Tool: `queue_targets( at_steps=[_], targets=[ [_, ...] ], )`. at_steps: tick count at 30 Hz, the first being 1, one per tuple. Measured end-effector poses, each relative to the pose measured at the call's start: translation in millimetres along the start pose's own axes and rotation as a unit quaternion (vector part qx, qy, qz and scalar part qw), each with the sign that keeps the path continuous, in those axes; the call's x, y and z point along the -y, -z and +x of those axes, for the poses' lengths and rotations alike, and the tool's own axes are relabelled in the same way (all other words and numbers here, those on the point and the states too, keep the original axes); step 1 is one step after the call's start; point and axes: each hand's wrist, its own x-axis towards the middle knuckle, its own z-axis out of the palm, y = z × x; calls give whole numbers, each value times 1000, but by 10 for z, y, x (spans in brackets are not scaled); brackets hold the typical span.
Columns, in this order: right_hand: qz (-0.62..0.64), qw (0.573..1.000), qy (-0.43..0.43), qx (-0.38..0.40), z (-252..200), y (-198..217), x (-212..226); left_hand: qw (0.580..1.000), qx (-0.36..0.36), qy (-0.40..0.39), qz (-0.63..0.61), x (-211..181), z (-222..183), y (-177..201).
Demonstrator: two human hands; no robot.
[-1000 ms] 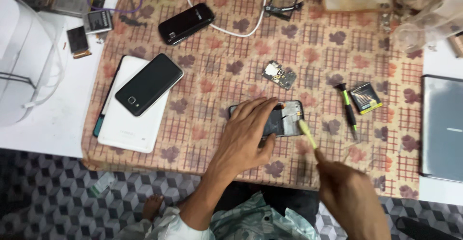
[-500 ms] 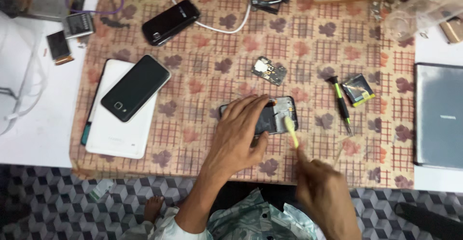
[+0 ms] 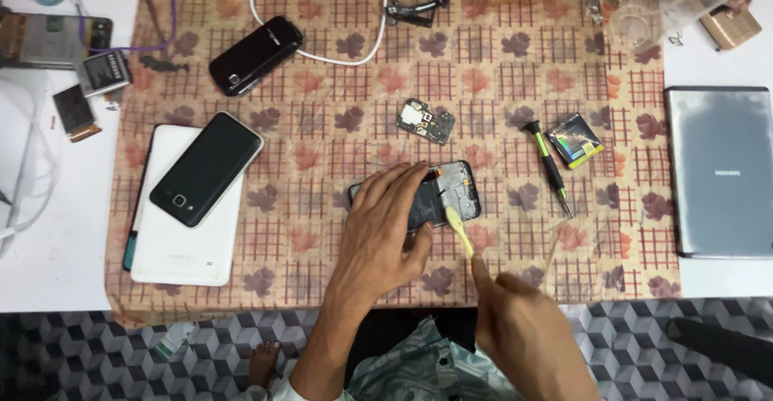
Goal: The person disassembles a smartphone using a screwdriver and brush, then proceeds to disassemble a tablet. They remove screws and internal components from both devices.
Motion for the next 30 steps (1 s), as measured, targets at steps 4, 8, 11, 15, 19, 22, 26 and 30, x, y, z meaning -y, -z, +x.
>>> queue_targets(
  at_steps=[4,8,11,15,19,22,26,30],
  targets=[
    [17,997,-74,12,128,15,-133,1000,-10,-3,1,11,-19,-15],
    [-31,998,-56,-14,-4,42,-90,1000,-8,7,-4,-12,3,0],
    [-58,995,-87,4,-73,55,-76,1000,-9,4,0,-2,-1,-12],
    [-84,993,-73,-34,199,-56,-109,1000,-7,-3,10,13,-21,-31],
    [-117,991,-63,-28,313,-27,-18,1000,-8,3,8,-13,-6,-18],
    [-159,983,-83,33,220,127,87,1000,-11,2,-4,-15,-8,7],
    [-72,995,-66,-4,345,111,45,1000,-10,-8,2,19,-39,-18],
    [-8,999,9,-35,441,-84,27,1000,-3,-11,2,4,-30,3]
  ],
)
